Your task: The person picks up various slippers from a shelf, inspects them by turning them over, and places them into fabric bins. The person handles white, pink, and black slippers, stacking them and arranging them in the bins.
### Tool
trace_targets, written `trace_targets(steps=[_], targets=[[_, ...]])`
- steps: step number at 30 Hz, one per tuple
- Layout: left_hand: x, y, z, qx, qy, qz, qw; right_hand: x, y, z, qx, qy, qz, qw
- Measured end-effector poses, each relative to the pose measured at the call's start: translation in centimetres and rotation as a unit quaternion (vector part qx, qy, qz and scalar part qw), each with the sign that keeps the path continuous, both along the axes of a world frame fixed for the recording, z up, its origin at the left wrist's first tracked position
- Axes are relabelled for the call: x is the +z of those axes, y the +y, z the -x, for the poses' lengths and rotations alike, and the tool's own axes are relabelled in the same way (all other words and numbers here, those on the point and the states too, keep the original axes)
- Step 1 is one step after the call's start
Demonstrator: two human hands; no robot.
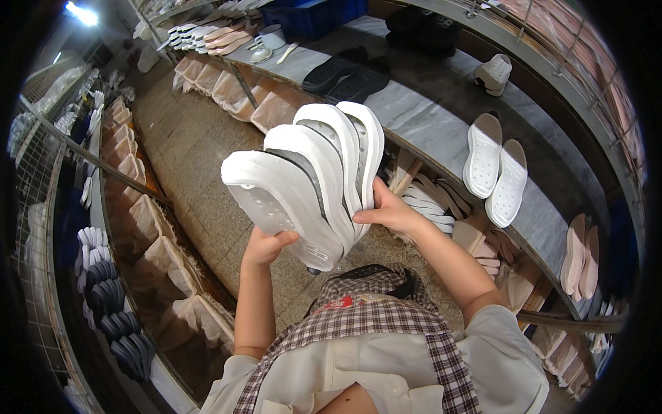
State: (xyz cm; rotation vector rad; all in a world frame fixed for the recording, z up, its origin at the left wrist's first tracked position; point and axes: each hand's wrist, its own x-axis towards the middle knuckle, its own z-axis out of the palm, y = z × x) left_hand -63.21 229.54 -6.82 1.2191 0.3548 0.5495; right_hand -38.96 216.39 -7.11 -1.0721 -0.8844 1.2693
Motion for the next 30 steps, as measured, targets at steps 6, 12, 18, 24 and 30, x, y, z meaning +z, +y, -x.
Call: trace_targets(steps=[6,12,18,24,30], targets=[[0.1,0.0,-0.3,-0.006,-0.006,0.019,1.0,-0.4,-0.2,-0.1,-0.006,-0.009,0.001,1.0],[0.0,0.1,-0.6,-0.013,-0.009,0.023,1.0,-0.7,-0.5,0.0,-0.014,0.003,0.0,1.0],[0.1,0.2,-1.5,-0.035,-0.004,0.024,0.999,-0.9,-1.1,0.3,-0.04,-0.002,-0.017,0.999],[0.8,0.3,-4.0,-0.026,-0.01,-0.011,1.0,-1.6,-2.7,0.7,-0.113,0.102,-0.003,0.988],[2.6,1.3,-8.7,-0.025,0.026,-0.143,0.989,-2.9,-4.2,1.8,-0.264,0.133,-0.081,0.952]])
